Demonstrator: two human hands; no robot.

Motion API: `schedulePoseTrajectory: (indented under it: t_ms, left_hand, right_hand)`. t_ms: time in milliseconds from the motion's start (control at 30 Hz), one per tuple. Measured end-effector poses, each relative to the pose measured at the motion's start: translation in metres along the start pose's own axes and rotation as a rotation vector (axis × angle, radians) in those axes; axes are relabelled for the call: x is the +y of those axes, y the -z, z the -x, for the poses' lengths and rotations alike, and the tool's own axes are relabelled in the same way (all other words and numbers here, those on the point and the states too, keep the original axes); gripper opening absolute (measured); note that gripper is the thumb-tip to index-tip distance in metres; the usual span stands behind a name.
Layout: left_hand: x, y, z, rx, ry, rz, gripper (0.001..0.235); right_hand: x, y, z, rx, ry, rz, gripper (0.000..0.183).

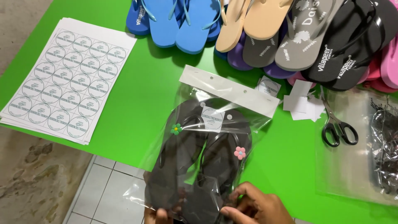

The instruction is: Packaging pairs of flip-flops into plastic bags with cardboard headers and stickers

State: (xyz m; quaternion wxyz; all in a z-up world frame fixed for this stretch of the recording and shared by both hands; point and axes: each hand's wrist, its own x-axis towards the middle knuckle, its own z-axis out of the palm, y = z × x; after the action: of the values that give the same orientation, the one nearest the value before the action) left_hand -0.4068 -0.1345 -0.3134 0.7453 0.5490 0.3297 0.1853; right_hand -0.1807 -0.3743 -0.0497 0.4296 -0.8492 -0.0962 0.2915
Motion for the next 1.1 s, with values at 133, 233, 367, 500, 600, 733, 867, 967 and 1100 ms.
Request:
schedulePoseTrajectory:
  t_ms: [133,233,367,500,600,733,867,967,1100]
  left_hand:
    - [0.169,-0.134,-0.032,0.135,0.183,0.129,0.075]
    - [0.192,-0.147,-0.035,0.192,0.226,0.058,0.060]
    - [0.168,-0.120,-0.048,0.074,0.223,-0.338,0.035]
    - [0.212,-0.146,-0.037,0.214,0.402,-0.021,0.039]
    - [0.206,-0.135,-0.043,0.302,0.376,0.122,0.047]
    - [0.202,-0.114,-0.051,0.393,0.250,-0.010,0.040]
    - [0.242,-0.129,-0.058,0.425,0.277,0.130,0.040]
    - [0.248,-0.113,-0.067,0.409,0.235,0.093,0.023]
    - [0.300,-0.117,-0.094,0.338,0.154,0.125,0.034]
  right_hand:
    - [-0.013,-0.013,-0.001,-0.059,-0.252,0.020,0.027]
    - [-0.023,-0.016,-0.002,-0.053,-0.300,0.034,0.027]
    - [-0.023,-0.016,-0.002,-0.044,-0.299,0.036,0.026]
    - [-0.021,-0.019,-0.001,-0.077,-0.282,0.083,0.026]
    - [-0.022,-0.020,0.002,-0.115,-0.203,0.079,0.026]
    - [-0.010,-0.007,0.006,-0.044,-0.182,0.050,0.027]
    - [-0.004,0.011,0.011,0.146,-0.064,-0.008,0.025]
    - [0.010,0.024,0.010,0.249,-0.023,0.095,0.025]
    - [0.017,0.033,0.017,0.380,-0.046,0.037,0.016]
